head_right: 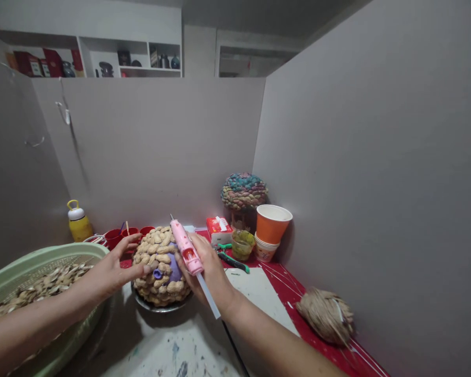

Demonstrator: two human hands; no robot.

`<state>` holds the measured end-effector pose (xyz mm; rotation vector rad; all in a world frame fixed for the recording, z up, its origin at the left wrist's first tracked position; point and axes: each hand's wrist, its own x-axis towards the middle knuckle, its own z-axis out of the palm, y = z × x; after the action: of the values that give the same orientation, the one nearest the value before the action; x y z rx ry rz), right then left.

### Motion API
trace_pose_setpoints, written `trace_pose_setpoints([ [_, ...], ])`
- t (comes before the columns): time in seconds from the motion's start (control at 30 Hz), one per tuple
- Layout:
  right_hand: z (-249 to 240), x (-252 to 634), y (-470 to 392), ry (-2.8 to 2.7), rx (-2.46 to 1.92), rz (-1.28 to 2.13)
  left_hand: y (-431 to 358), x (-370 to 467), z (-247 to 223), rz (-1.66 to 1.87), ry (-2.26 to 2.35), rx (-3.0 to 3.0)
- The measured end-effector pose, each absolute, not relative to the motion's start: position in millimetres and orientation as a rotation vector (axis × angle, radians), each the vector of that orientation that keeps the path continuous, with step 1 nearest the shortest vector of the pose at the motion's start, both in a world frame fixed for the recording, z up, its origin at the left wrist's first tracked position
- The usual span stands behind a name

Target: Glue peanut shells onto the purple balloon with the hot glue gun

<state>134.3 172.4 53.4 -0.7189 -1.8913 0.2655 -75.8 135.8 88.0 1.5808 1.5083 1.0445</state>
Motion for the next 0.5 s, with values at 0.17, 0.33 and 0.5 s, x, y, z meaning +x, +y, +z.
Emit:
trace_pose_setpoints([
  [0.17, 53, 133, 173, -1.882, -0.697, 0.246, 136, -76, 88, 1.064, 1.511, 1.555],
  [0.33, 54, 134, 173, -1.877, -0.683, 0.250, 128, -76, 98, 1.035, 1.475, 1.508],
  [0.5, 53, 135, 173, -1.889, -0.653, 0.227, 130, -76, 97, 1.033, 1.489, 1.532],
])
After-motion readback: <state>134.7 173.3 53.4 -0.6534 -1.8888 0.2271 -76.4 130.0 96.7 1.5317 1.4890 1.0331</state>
